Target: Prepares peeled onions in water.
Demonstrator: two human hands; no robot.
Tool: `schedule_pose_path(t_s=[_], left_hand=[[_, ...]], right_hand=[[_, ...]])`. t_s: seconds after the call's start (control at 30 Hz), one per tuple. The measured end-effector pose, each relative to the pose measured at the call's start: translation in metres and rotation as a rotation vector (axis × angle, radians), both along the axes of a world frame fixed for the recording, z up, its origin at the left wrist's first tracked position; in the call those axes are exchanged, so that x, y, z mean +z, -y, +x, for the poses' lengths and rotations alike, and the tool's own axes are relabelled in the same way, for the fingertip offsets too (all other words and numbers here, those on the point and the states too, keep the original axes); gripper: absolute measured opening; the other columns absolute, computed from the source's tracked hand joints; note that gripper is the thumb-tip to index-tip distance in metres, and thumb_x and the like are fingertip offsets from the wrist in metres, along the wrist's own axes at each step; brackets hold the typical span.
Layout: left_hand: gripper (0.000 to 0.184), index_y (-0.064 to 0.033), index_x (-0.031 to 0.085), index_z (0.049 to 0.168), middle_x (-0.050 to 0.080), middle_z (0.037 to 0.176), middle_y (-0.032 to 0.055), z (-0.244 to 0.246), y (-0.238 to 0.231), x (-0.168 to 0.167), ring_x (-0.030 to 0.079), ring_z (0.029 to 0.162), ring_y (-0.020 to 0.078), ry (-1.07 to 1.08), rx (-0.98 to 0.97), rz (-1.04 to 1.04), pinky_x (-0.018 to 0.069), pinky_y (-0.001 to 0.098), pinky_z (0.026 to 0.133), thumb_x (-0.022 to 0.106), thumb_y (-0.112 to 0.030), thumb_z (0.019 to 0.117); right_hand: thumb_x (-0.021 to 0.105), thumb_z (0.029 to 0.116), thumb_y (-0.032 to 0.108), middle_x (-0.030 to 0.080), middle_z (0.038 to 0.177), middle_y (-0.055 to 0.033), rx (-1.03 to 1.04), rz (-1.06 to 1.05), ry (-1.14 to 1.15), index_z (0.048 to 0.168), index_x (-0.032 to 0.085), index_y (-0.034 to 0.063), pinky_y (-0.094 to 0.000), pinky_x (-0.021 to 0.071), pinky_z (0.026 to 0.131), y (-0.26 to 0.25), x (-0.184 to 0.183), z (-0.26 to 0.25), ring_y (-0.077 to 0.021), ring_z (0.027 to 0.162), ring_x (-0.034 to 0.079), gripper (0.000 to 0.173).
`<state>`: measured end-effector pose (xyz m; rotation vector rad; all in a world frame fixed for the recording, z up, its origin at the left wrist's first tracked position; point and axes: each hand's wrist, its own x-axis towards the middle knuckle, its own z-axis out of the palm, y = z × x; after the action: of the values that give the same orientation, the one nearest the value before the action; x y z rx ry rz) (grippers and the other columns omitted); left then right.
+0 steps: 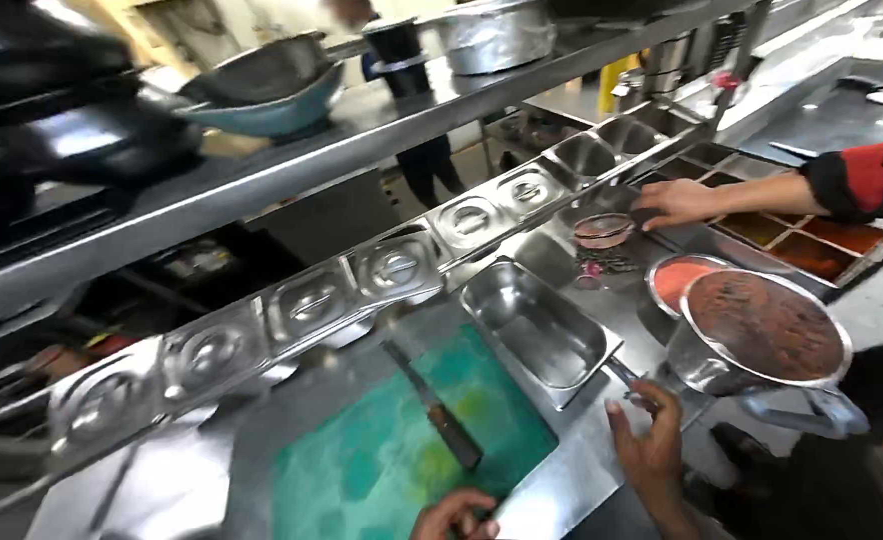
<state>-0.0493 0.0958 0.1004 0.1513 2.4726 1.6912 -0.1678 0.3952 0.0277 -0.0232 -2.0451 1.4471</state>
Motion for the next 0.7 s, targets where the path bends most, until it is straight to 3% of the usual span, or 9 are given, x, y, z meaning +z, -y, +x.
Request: schedule_pose_path(t_s=[0.07,0.17,0.23,0.27,0.33,0.4,0.47,0.6,0.7], left_hand=[[0.026,-0.0019,0.072,0.116,0.065,0.072,0.0053,-0.005,0.001,0.003,0.060,0.058,0.0108,-0.035,-0.050,-0.001,0.0550,0.0303,0.058,0.074,-0.017,0.0940],[0.025,-0.0058,0.072,0.115,0.068,0.078,0.0014,0.019,0.031,-0.021,0.063,0.063,0.0079,-0.213,0.315,-0.130,0.0556,0.0266,0.060,0.070,-0.021,0.0950],[0.030,-0.0081,0.072,0.117,0.073,0.106,0.0046,0.046,0.064,-0.039,0.069,0.093,0.0146,-0.241,0.649,-0.420,0.0597,0.0341,0.079,0.068,-0.026,0.0943],[0.036,-0.0096,0.071,0.121,0.070,0.121,0.0077,0.058,0.080,-0.046,0.066,0.112,0.0226,-0.224,0.774,-0.576,0.0570,0.0422,0.092,0.067,-0.033,0.0936],[0.060,-0.0080,0.065,0.133,0.055,0.145,0.0193,0.071,0.103,-0.059,0.051,0.135,0.0403,-0.153,0.882,-0.790,0.0439,0.0584,0.109,0.064,-0.052,0.0916],[0.079,-0.0097,0.055,0.146,0.037,0.159,0.0249,0.076,0.115,-0.069,0.035,0.146,0.0461,-0.041,0.882,-0.876,0.0334,0.0631,0.116,0.057,-0.067,0.0905],[0.085,-0.0181,0.046,0.154,0.026,0.166,0.0188,0.079,0.124,-0.079,0.024,0.153,0.0415,0.070,0.821,-0.940,0.0236,0.0630,0.120,0.046,-0.076,0.0913],[0.091,-0.0263,0.032,0.162,0.016,0.172,0.0037,0.073,0.135,-0.083,0.007,0.158,0.0305,0.299,0.705,-0.982,0.0091,0.0642,0.124,0.030,-0.083,0.0911],[0.088,-0.0281,0.033,0.161,0.017,0.172,0.0021,0.072,0.147,-0.080,0.005,0.159,0.0294,0.331,0.686,-0.970,0.0063,0.0653,0.124,0.027,-0.082,0.0924]], right_hand=[[0.079,0.0866,0.028,0.054,0.132,-0.0309,-0.032,-0.058,0.164,0.139,0.040,-0.0115,-0.0502,0.0548,0.094,0.013,0.029,-0.026,-0.0370,0.116,0.061,0.076],[0.073,0.0915,0.031,0.053,0.128,-0.0417,0.022,0.293,-0.010,0.126,0.057,-0.0153,-0.0646,0.0452,0.102,0.037,0.046,-0.033,-0.0560,0.120,0.053,0.060],[0.061,0.0995,0.036,0.069,0.099,-0.0252,0.241,0.481,-0.309,0.098,0.068,0.0001,-0.0510,0.0571,0.086,0.070,0.037,-0.017,-0.0393,0.096,0.069,0.036],[0.057,0.1009,0.039,0.072,0.098,-0.0191,0.396,0.519,-0.369,0.098,0.070,0.0059,-0.0464,0.0593,0.085,0.085,0.026,-0.006,-0.0331,0.096,0.071,0.035],[0.057,0.0996,0.046,0.066,0.125,-0.0255,0.592,0.576,-0.202,0.117,0.069,0.0015,-0.0498,0.0539,0.101,0.104,-0.001,0.011,-0.0391,0.120,0.064,0.050],[0.058,0.0985,0.049,0.044,0.149,-0.0370,0.649,0.597,0.059,0.139,0.054,-0.0090,-0.0608,0.0399,0.114,0.114,-0.021,0.002,-0.0529,0.139,0.045,0.071],[0.057,0.0985,0.050,0.036,0.155,-0.0388,0.641,0.585,0.211,0.147,0.042,-0.0120,-0.0616,0.0338,0.119,0.125,-0.035,-0.008,-0.0550,0.144,0.037,0.080],[0.067,0.0916,0.053,0.033,0.156,-0.0397,0.494,0.567,0.266,0.147,0.044,-0.0111,-0.0585,0.0346,0.119,0.135,-0.040,-0.015,-0.0542,0.145,0.035,0.088],[0.068,0.0924,0.055,0.045,0.150,-0.0350,0.413,0.592,0.298,0.147,0.044,-0.0105,-0.0494,0.0377,0.119,0.146,-0.043,-0.024,-0.0447,0.143,0.044,0.089]])
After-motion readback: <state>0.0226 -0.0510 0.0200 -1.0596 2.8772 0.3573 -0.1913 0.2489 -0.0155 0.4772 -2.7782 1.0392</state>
